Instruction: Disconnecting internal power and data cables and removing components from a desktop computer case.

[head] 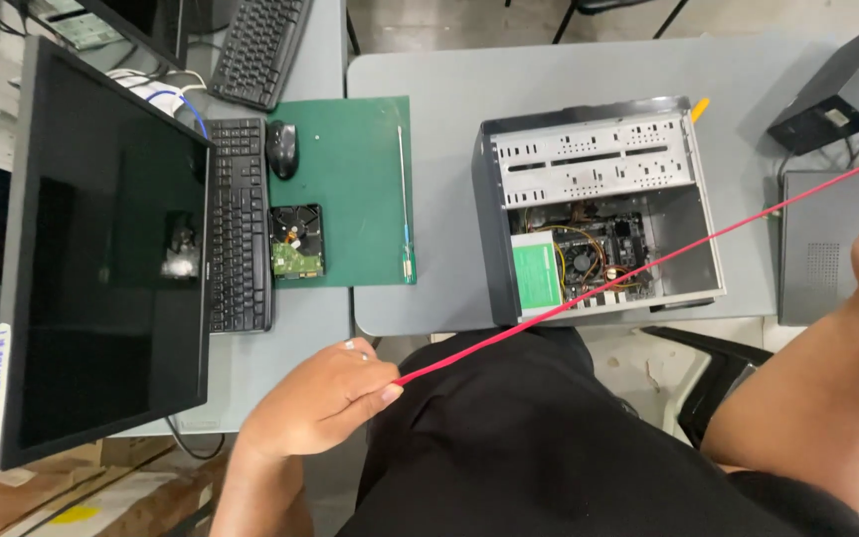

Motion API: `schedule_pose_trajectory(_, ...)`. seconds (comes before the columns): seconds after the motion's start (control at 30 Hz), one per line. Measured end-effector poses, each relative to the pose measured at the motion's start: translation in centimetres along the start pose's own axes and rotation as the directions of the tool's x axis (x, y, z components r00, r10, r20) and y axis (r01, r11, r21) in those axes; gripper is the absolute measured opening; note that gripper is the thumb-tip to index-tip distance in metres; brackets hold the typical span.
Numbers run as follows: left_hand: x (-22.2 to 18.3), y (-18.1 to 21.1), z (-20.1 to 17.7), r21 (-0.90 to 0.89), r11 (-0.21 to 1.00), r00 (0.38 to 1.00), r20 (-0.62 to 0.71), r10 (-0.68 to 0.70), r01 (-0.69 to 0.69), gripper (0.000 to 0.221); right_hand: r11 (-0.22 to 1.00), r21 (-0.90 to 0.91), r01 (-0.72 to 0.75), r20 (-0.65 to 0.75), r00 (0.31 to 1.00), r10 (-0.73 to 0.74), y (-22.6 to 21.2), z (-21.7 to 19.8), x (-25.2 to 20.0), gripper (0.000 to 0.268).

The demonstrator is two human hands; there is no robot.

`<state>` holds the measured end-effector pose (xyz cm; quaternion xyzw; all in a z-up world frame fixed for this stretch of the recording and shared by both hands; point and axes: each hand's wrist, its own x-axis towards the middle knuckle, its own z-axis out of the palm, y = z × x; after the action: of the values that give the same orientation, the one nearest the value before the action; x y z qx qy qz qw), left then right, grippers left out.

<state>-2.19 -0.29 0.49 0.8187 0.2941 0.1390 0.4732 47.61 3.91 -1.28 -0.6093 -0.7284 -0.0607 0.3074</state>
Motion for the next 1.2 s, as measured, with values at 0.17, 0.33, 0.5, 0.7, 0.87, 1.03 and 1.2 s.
schedule_pose_trajectory(0.17, -0.3, -1.0, -0.3, -0.027, 0.999, 1.000, 0.001, -0.027, 0.027, 0.041, 0.990, -0.087, 0.114, 0.000, 0.993, -0.114, -1.3, 0.4, 1.5, 0.024)
schedule_pose_trajectory(0.33, 1.0, -4.6, 0.6, 0.048, 0.912, 0.913, -0.035, -0.407, 0.408, 0.035, 0.884, 0.211, -0.416, 0.139, 0.908, 0.394, -5.3, 3.3, 2.0, 0.020)
schedule_pose_trajectory(0.5, 5.8, -3.9, 2.9, 0.260, 0.809, 0.848, -0.237, -0.475, 0.526, 0.052, 0.681, 0.708, -0.188, 0.289, 0.957, -0.037, -15.0, 8.5, 1.6, 0.027)
schedule_pose_trajectory(0.7, 8.0, -1.3, 4.3, -0.192, 0.981, 0.929, -0.368, -0.040, -0.034, 0.028, 0.462, 0.809, -0.364, 0.521, 0.808, -0.276, -19.4, 9.8, 1.5, 0.019)
schedule_pose_trajectory(0.87, 8.6, -5.6, 7.8, -0.283, 0.954, 0.932, -0.310, -0.186, 0.097, 0.031, 0.282, 0.827, -0.486, 0.548, 0.809, -0.214, -18.6, 10.3, 1.5, 0.024)
schedule_pose_trajectory(1.03, 8.0, -3.9, 6.2, -0.259, 0.950, 0.932, -0.265, -0.246, 0.177, 0.030, -0.078, 0.664, -0.743, 0.747, 0.664, 0.033, -19.4, 11.0, 0.1, 0.027)
schedule_pose_trajectory(1.2, 7.9, -3.6, 6.7, -0.284, 0.941, 0.945, -0.211, -0.250, 0.186, 0.029, -0.106, 0.628, -0.771, 0.772, 0.634, -0.034, -18.8, 12.0, -1.5, 0.027)
